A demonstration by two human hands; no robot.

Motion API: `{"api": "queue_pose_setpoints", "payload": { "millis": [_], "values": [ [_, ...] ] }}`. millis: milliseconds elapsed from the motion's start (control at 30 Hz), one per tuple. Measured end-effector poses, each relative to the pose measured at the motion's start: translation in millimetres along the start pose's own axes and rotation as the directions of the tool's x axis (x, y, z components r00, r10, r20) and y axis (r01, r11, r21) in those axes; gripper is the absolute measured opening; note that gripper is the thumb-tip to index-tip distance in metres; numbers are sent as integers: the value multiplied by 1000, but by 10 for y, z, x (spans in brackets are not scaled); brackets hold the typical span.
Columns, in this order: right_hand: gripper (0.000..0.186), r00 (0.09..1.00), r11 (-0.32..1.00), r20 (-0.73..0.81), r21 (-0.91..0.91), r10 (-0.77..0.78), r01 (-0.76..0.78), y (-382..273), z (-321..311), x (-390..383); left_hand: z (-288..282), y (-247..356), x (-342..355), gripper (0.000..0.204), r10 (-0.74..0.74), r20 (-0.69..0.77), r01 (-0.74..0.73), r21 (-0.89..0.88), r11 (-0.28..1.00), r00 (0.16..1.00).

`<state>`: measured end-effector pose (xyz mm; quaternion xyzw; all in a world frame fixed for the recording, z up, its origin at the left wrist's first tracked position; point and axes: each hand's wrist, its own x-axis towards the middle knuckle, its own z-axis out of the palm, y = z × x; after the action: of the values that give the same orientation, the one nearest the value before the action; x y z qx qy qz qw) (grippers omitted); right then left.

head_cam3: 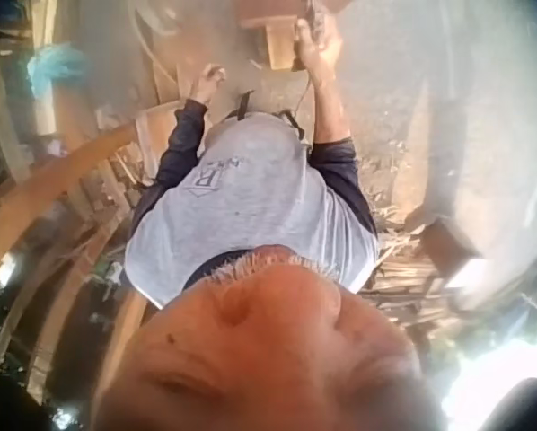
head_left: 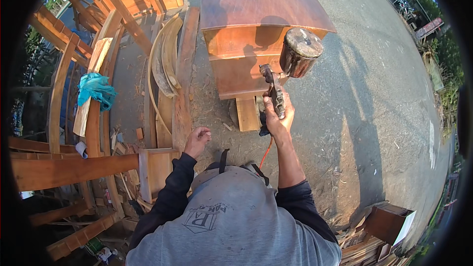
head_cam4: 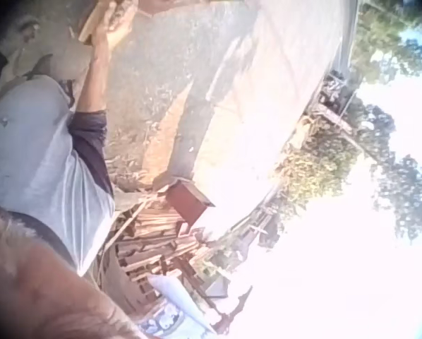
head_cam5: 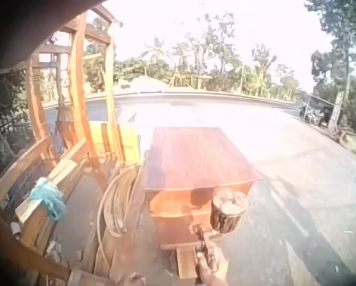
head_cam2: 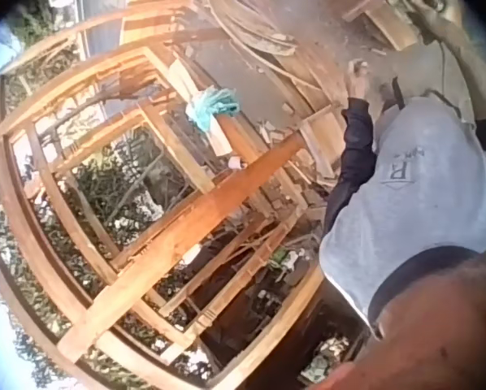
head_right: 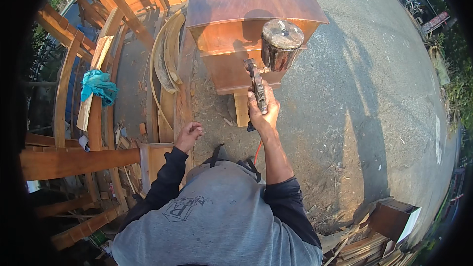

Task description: The person stains a wooden cabinet and its doors using a spray gun. The person first clears the nozzle of the spray gun, then applies a coat of stain to the top and sides of the cabinet, and finishes by spraying the inner side of an open door.

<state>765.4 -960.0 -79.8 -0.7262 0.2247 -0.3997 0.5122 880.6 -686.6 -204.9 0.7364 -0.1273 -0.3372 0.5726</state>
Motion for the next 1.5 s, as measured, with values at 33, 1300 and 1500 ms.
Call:
{"api": "queue_pose_setpoints", "payload": {
  "millis": [33,1300,1500],
  "values": [
    [45,996,997,65,27,68,-70,-66,40,-66,30,29,-22,22,-11,11,11,-45,999,1000],
    [60,770,918,636,278,45,-282,-939,-472,-288,115,2096,306,38,953,290,-949,268,-168,-87],
    [53,840,986,521,138,-152,92,-949,-422,-167,243,2126,217,53,941,333,-958,284,-32,67]
  ]
}}
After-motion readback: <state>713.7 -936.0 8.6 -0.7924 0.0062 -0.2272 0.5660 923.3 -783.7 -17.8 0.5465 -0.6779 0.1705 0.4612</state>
